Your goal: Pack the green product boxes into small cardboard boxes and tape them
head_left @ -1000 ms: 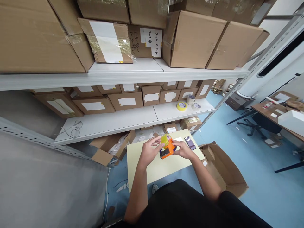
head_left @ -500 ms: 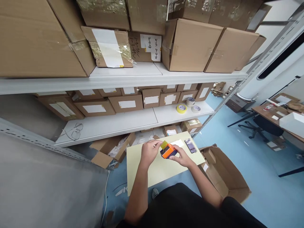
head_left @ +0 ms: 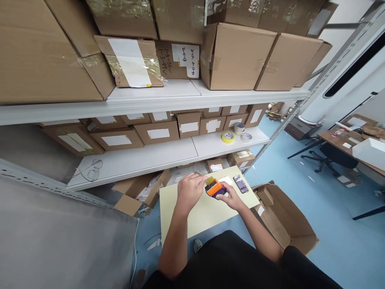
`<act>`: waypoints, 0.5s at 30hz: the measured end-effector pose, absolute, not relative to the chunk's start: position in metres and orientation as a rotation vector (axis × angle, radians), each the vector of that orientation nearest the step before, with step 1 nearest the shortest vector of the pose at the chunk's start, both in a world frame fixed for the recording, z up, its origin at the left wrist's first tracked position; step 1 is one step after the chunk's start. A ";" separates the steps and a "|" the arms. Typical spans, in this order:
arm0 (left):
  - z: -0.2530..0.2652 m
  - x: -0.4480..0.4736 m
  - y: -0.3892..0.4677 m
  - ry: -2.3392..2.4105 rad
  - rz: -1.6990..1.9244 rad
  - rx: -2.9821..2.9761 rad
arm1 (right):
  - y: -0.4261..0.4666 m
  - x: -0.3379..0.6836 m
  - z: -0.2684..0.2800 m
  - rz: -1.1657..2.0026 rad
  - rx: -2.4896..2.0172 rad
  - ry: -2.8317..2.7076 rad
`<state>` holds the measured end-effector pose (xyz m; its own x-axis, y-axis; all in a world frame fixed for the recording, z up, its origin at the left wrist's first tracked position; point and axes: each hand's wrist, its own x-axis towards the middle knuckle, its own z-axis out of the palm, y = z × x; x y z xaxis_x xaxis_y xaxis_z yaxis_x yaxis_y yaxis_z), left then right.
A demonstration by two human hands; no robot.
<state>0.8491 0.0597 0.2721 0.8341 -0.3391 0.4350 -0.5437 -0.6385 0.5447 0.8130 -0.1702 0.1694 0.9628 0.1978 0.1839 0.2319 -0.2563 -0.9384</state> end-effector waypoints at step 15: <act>0.282 0.860 0.043 -0.655 0.469 2.415 | -0.173 0.834 0.166 0.006 -1.798 -0.302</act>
<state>0.8597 0.0432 0.2817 0.8169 -0.3429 0.4638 -0.5496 -0.7069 0.4453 0.8338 -0.1728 0.1657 0.9657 0.2071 0.1566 0.2011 -0.2150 -0.9557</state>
